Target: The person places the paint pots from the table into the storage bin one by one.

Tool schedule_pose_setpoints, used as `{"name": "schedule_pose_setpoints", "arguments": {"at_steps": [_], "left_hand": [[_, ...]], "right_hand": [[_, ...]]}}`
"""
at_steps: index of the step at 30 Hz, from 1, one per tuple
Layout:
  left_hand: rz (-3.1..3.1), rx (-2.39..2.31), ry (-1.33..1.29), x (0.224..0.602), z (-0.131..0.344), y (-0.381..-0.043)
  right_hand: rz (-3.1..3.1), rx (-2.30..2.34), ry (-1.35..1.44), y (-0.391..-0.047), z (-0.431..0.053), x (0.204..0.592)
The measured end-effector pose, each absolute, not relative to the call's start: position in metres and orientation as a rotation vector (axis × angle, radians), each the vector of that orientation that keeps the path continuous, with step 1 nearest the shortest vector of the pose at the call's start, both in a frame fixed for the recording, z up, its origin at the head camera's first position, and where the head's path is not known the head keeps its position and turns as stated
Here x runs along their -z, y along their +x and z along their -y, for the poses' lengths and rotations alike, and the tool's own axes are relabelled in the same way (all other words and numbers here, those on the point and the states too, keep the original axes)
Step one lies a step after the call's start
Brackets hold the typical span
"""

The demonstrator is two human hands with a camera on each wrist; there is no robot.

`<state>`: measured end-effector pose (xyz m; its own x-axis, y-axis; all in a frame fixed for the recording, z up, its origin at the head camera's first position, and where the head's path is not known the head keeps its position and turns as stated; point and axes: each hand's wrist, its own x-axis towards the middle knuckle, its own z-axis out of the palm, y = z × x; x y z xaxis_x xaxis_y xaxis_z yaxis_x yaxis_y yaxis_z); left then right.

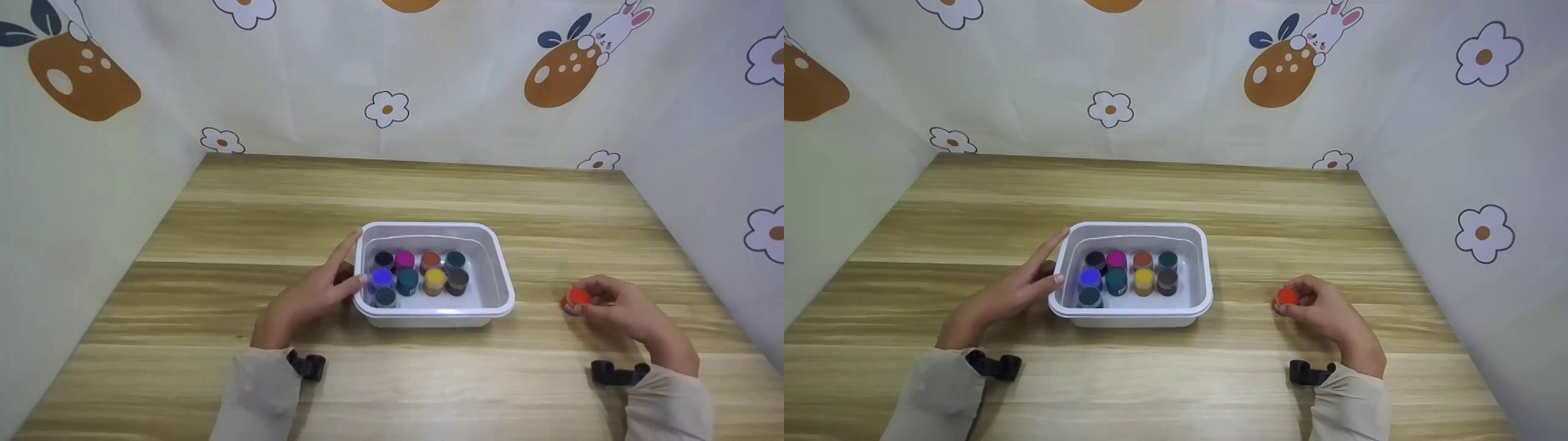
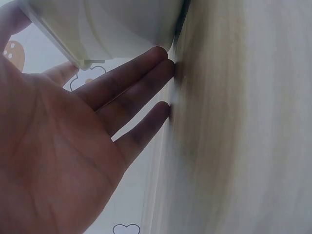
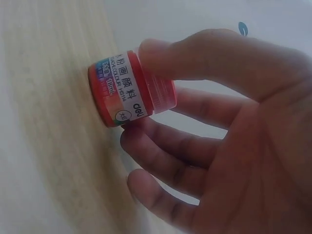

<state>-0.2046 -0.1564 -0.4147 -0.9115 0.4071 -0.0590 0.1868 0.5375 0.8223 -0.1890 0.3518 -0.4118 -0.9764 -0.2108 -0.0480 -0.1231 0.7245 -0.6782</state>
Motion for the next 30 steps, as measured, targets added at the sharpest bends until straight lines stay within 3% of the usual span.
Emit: {"name": "schedule_pose_setpoints", "arguments": {"at_steps": [14, 30], "left_hand": [[-2.518, -1.347, 0.532, 0.416, 0.159, -0.204], [-2.542, -1.3, 0.534, 0.414, 0.155, -0.205]], "right_hand": [[-2.84, 1.113, -0.324, -0.194, -0.333, 0.405], [-2.904, 1.107, -0.558, -0.194, -0.27, 0.354]]}}
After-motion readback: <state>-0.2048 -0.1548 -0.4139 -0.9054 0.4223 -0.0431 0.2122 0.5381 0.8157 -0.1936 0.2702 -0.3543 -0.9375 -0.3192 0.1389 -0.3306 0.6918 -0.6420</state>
